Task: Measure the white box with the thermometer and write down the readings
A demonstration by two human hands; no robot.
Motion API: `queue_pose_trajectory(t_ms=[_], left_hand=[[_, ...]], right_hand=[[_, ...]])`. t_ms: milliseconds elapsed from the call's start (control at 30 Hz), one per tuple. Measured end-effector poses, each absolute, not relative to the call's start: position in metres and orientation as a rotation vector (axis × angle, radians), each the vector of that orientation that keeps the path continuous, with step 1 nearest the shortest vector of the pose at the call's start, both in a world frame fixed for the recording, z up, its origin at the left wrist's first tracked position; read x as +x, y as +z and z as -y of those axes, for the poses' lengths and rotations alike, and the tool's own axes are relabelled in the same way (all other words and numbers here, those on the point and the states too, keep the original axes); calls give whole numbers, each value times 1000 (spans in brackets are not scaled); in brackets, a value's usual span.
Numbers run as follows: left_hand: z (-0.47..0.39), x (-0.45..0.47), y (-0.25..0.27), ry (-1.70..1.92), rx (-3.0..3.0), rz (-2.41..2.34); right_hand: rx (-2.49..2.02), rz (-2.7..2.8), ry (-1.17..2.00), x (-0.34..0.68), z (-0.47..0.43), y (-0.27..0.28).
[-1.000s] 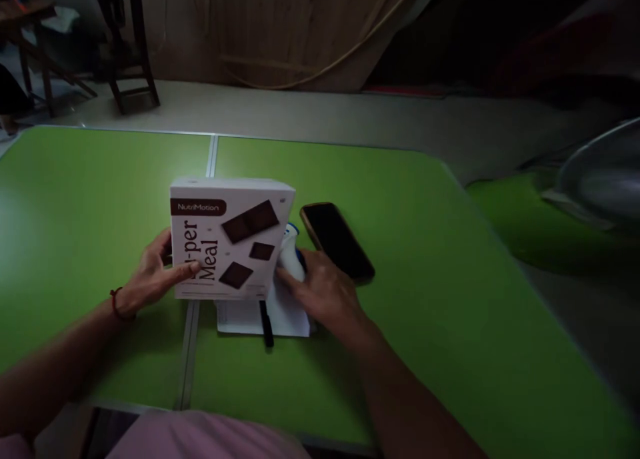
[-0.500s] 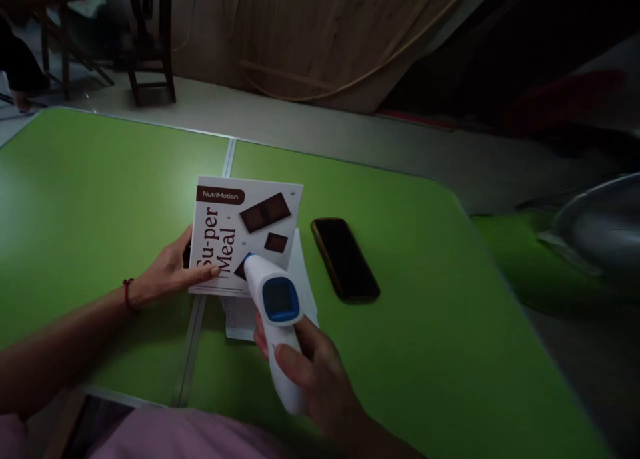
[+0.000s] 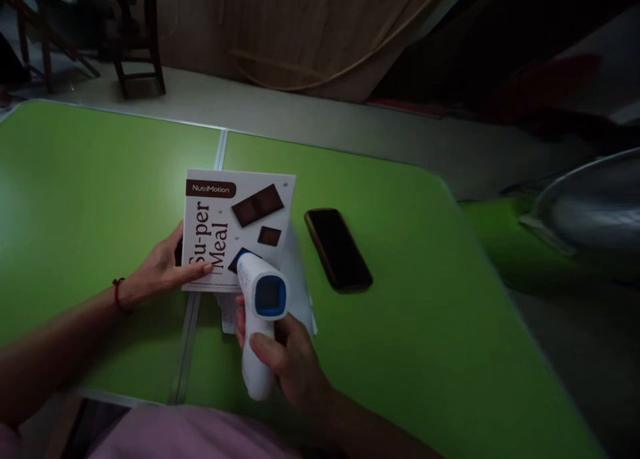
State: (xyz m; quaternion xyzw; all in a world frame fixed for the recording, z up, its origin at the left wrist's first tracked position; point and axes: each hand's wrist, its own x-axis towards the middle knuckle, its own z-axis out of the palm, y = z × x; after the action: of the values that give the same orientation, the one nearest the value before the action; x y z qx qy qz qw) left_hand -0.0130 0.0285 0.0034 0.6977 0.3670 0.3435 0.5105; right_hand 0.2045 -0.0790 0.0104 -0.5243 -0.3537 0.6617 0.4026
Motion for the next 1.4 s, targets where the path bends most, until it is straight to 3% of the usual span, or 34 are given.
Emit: queue_pose_trajectory(t_ms=[1100,1400], left_hand=[[-32,-13,1,818,1630,-779],[-31,-14,-1,799,1639,-801]], right_hand=[[-1309,929,1650,206,75,4],[-970,718,1516,239,37,12]])
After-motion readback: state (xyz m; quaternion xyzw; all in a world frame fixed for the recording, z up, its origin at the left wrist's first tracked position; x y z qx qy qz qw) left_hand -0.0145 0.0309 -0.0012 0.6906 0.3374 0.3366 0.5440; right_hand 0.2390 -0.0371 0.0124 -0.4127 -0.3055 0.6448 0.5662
